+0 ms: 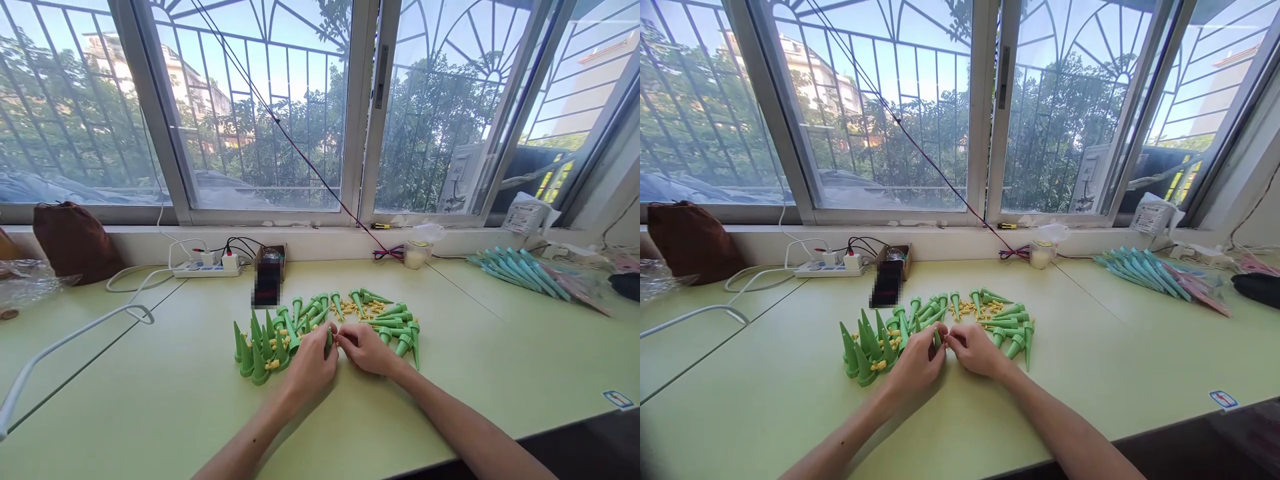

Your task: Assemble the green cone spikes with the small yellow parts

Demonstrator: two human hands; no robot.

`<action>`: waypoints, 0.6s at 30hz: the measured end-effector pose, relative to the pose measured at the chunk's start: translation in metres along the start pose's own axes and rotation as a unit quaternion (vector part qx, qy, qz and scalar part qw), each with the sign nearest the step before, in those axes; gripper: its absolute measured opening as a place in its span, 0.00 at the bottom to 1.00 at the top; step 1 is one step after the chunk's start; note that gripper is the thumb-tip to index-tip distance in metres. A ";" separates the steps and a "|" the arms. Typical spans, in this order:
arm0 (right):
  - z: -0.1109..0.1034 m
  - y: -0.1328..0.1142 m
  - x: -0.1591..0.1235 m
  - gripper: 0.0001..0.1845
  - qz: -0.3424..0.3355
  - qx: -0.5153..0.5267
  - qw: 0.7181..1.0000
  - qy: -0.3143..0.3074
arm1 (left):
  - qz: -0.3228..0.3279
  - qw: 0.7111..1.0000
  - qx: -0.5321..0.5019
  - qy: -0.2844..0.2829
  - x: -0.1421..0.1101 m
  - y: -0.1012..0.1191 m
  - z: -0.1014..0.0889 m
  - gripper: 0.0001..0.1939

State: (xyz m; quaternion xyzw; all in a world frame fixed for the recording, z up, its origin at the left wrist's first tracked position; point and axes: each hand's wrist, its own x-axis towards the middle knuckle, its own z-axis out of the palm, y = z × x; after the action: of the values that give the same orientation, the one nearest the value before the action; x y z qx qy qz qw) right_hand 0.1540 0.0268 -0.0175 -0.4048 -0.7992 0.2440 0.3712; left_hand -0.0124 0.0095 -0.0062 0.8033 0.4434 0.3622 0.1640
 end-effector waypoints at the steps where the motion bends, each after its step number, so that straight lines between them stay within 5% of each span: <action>1: 0.000 0.000 0.000 0.18 0.001 0.001 1.000 -0.001 | 0.000 1.000 0.003 0.000 0.000 0.000 0.000 0.09; 18: -0.001 -0.001 0.000 0.18 -0.005 -0.013 1.000 -0.008 | -0.002 1.000 0.006 -0.018 0.000 -0.002 0.000 0.08</action>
State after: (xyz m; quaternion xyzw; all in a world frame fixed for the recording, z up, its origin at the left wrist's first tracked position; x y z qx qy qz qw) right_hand 0.1545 0.0266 -0.0165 -0.4036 -0.8072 0.2357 0.3606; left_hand -0.0132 0.0107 -0.0075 0.8099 0.4441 0.3448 0.1673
